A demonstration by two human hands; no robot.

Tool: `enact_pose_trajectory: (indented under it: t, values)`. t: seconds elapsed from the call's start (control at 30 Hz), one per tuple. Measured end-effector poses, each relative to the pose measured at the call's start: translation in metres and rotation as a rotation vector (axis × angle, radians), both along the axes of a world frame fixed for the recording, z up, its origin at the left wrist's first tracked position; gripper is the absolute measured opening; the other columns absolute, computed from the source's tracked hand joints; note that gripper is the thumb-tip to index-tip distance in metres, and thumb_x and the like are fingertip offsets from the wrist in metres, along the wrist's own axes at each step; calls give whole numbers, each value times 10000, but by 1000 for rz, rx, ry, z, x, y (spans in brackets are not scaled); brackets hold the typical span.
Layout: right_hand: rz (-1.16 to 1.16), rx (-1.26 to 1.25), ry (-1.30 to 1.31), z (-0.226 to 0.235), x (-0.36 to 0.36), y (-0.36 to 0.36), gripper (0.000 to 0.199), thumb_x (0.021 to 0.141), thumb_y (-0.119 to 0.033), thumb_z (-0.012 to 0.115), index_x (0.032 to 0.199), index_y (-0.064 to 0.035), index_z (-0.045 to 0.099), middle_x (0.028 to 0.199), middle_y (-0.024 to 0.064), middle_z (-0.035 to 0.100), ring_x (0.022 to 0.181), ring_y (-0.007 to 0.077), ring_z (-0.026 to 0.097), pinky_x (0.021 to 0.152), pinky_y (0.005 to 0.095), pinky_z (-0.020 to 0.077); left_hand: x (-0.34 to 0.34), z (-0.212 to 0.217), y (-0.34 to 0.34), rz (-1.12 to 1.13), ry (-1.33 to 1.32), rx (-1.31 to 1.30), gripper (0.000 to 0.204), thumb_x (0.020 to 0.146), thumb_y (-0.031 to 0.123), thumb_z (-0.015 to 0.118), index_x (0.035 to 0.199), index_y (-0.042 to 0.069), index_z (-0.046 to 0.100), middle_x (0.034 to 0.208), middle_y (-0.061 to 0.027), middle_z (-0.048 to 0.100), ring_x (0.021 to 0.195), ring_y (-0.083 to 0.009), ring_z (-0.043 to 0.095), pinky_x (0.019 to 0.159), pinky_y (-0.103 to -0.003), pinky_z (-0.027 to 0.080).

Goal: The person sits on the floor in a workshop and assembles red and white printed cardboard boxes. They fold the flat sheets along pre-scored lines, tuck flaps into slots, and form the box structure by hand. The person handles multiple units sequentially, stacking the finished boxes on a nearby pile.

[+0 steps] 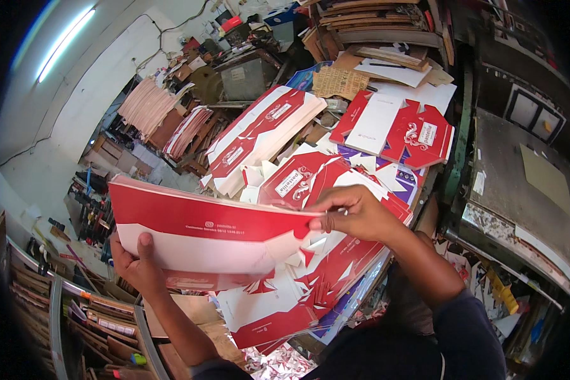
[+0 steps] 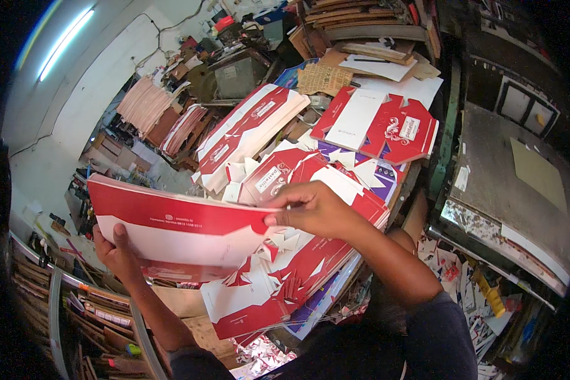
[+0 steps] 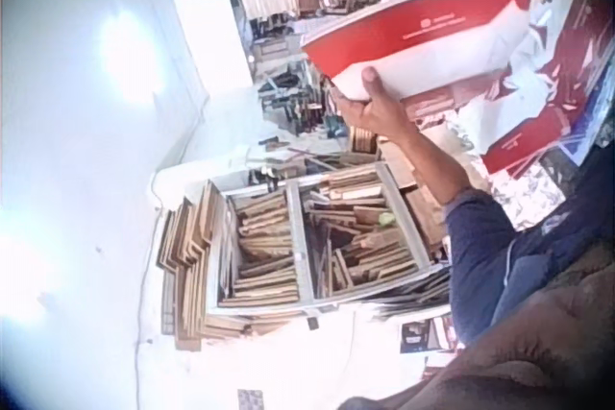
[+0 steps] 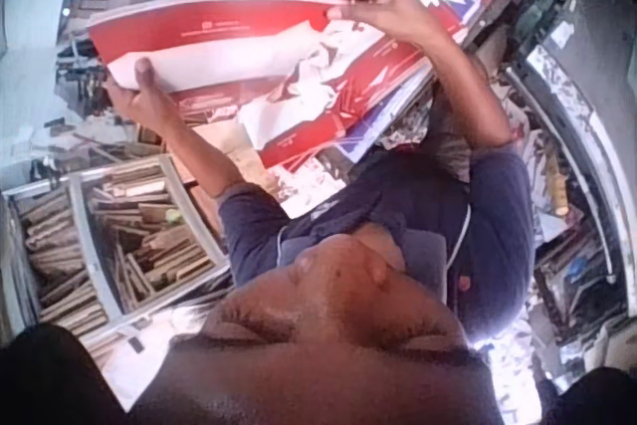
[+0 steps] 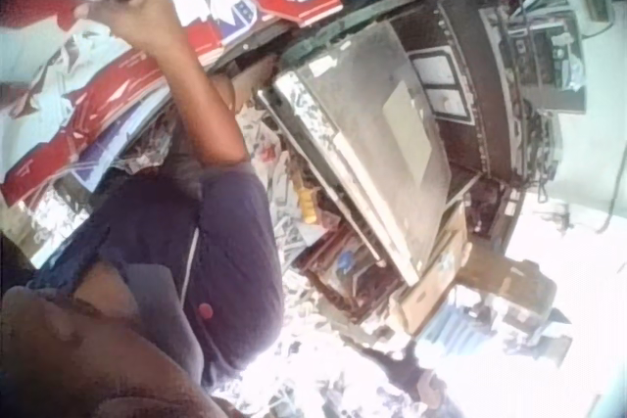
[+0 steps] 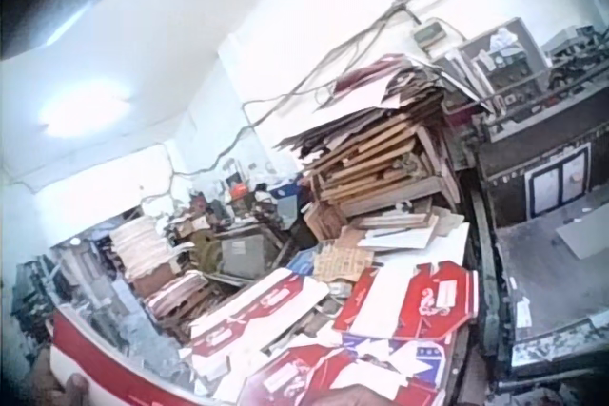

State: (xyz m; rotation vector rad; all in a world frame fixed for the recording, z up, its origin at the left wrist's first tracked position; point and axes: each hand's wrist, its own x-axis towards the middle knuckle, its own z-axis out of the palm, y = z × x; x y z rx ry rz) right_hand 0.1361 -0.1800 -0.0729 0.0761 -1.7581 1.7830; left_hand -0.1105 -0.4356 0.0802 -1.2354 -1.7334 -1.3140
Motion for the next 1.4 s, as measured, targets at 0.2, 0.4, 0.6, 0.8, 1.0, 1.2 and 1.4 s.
enact_pose_trajectory:
  t: [0.2, 0.4, 0.6, 0.8, 1.0, 1.2, 1.4]
  values:
    - [-125, 87, -67, -27, -7, -18, 212, 871, -78, 763, 1067, -21, 706, 919, 37, 706, 890, 104, 651, 782, 282, 521, -25, 11, -9, 247, 188, 26, 576, 877, 565, 709, 907, -3, 615, 785, -30, 600, 726, -135, 544, 699, -297, 460]
    - [-552, -406, 108, -45, -34, -25, 201, 967, -122, 620, 1086, 37, 656, 1073, 122, 684, 1007, 220, 672, 911, 352, 546, -63, 54, -62, 519, 278, 243, 552, 974, 484, 605, 1039, -62, 654, 904, -130, 694, 773, -208, 623, 756, -351, 509]
    - [-280, 272, -21, -15, -71, -113, 779, 841, -347, 786, 1384, 76, 419, 1366, 276, 512, 1290, 350, 527, 1068, 409, 430, -50, 82, -59, 349, 255, 178, 385, 924, 358, 732, 918, -19, 651, 809, -48, 650, 721, -106, 562, 692, -273, 476]
    - [45, -33, -169, -18, -120, -119, 1001, 788, -510, 818, 1418, 99, 333, 1354, 310, 502, 1268, 372, 523, 999, 435, 468, -36, 63, -59, 540, 299, 49, 441, 902, 401, 745, 956, -26, 651, 807, -62, 667, 722, -137, 579, 668, -298, 482]
    - [-192, -68, 15, -41, -126, -124, 284, 1022, -240, 590, 918, 20, 639, 705, 43, 639, 640, 79, 604, 580, 250, 482, -21, 43, -58, 443, 206, 46, 417, 887, 389, 765, 927, -11, 656, 812, -67, 683, 723, -129, 606, 678, -292, 494]
    - [-112, -520, 97, -25, -122, -128, 248, 982, -251, 659, 954, -17, 583, 709, 25, 615, 597, 81, 595, 551, 249, 492, -10, 38, -56, 526, 167, 87, 410, 846, 382, 812, 852, 2, 659, 754, -64, 682, 672, -104, 588, 644, -275, 485]
    - [76, -606, -66, -29, -140, -132, 280, 929, -230, 732, 1067, -66, 552, 858, 28, 616, 679, 65, 597, 576, 222, 547, -5, 26, -54, 644, 153, 8, 447, 845, 439, 792, 841, 12, 660, 719, -92, 685, 626, -163, 618, 633, -307, 491]
